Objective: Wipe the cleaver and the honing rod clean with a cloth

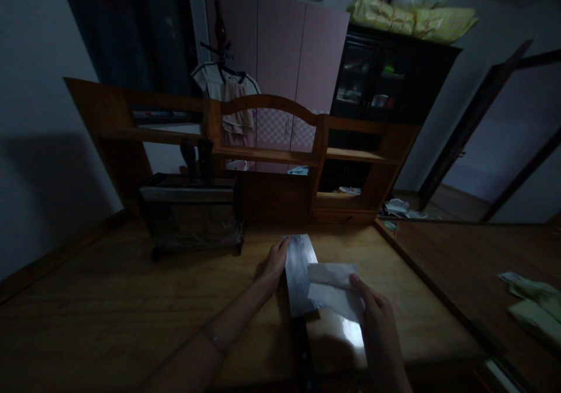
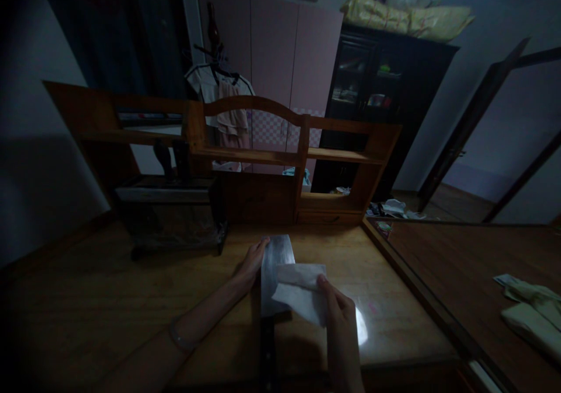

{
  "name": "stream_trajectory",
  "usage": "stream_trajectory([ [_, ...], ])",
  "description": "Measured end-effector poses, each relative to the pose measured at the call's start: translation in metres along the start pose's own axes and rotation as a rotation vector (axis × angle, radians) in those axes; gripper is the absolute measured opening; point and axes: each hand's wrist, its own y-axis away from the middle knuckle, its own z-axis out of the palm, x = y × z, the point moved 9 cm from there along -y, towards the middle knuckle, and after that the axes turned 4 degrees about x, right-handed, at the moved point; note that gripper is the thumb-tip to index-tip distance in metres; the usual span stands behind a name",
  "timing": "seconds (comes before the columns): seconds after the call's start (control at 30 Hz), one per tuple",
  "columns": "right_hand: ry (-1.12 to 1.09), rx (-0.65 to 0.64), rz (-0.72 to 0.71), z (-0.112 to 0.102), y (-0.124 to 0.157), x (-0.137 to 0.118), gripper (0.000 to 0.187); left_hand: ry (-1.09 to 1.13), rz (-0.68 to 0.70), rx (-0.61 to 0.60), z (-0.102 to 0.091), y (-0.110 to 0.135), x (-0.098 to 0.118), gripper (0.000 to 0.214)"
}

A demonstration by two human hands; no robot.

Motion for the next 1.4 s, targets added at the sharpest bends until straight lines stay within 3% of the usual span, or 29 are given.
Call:
stream_trajectory([
  [0.13,0.058,0.043,-0.208,-0.005,0.003,-0.023,0.038,0.011,0.010,0.002,0.000,0.000,0.001,0.040],
  [0.3,0.215,0.118,-0.248,-0.008,0.005,-0.016,0.040,0.018,-0.012,-0.002,0.001,0.001,-0.001,0.045],
  [0.4,0.376,0.130,-0.459,-0.001,0.011,-0.027,0.034,0.027,-0.002,-0.009,0.001,-0.001,-0.001,0.045],
  [0.5,0.501,0.022,-0.654,0.019,0.018,-0.035,0.036,0.013,-0.003,0.000,0.000,-0.003,-0.004,0.046],
  [0.63,0.650,-0.125,-0.779,0.049,0.024,-0.029,0.041,0.024,0.011,-0.013,0.002,-0.006,-0.006,0.046],
  [0.8,0.744,-0.313,-0.808,0.085,0.037,-0.010,0.047,0.051,0.020,0.028,-0.001,-0.006,-0.005,0.042],
  [0.97,0.684,-0.511,-0.832,0.106,0.062,-0.018,0.053,0.011,0.027,0.046,-0.005,-0.005,-0.001,0.038],
  [1.13,0.656,-0.575,-0.841,0.096,0.073,-0.028,0.050,-0.034,0.016,0.072,-0.009,-0.005,-0.001,0.035],
  [1.27,0.717,-0.535,-0.863,0.075,0.064,-0.015,0.049,0.010,0.029,0.028,-0.003,-0.001,0.002,0.037],
  [1.4,0.782,-0.406,-0.835,0.057,0.045,0.004,0.045,-0.010,0.072,0.018,-0.001,0.001,0.008,0.037],
])
